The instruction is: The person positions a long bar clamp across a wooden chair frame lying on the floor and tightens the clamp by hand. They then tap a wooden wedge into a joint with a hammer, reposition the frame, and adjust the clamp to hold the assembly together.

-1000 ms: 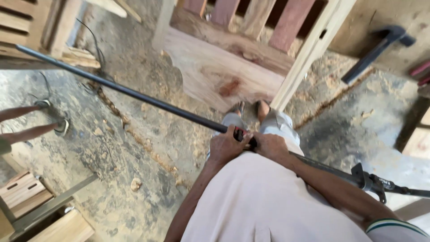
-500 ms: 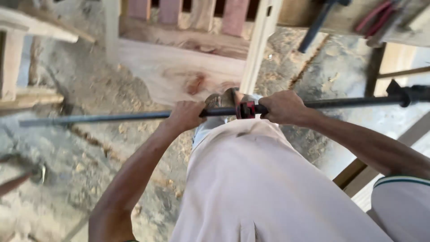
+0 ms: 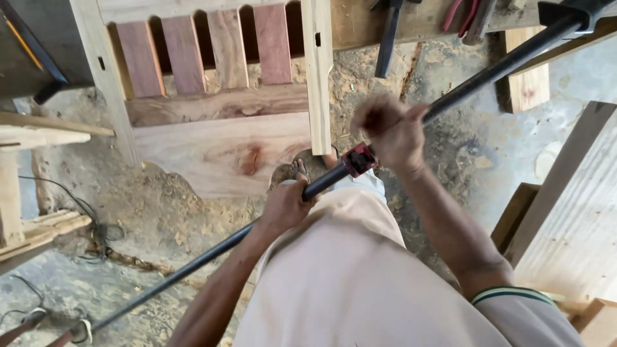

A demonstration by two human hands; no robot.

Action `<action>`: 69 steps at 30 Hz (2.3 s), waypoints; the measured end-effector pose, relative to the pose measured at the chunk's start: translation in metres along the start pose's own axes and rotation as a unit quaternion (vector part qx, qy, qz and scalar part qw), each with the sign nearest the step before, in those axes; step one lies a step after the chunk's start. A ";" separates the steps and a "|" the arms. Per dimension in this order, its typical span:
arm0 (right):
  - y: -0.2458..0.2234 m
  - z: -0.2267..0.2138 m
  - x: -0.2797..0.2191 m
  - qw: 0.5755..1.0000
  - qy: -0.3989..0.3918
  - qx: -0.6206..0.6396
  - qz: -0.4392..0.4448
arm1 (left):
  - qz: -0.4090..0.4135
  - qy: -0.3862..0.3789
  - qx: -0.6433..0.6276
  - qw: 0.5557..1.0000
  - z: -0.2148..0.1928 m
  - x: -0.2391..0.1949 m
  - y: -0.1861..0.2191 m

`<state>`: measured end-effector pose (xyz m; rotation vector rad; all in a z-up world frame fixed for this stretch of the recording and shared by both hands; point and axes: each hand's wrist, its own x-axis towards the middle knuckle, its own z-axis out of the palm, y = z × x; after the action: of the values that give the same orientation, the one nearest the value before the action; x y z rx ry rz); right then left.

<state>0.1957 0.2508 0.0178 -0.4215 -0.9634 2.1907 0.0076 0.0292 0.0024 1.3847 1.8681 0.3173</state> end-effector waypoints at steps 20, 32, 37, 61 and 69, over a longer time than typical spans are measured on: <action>0.040 -0.007 -0.024 0.994 -0.066 -0.086 -0.019 | -0.106 -0.016 -0.022 0.994 -0.004 -0.011 0.019; -0.001 -0.011 -0.018 0.610 -0.222 -0.759 0.051 | -0.195 -0.099 0.026 0.975 -0.008 -0.024 -0.018; 0.059 0.006 0.009 0.458 -0.345 -0.797 0.192 | -0.153 -0.065 0.067 0.984 -0.037 -0.040 -0.051; 0.080 0.050 -0.049 0.634 -0.352 -0.609 0.321 | -0.140 0.342 -0.847 0.382 0.041 -0.058 -0.147; -0.028 -0.048 -0.264 0.712 0.535 -0.084 0.447 | 0.061 0.268 -0.908 0.317 0.038 -0.059 -0.151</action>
<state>0.4206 0.1018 0.0104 -2.3152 -0.2321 1.9411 -0.0652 -0.0890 -0.0884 -0.4218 0.4788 2.2009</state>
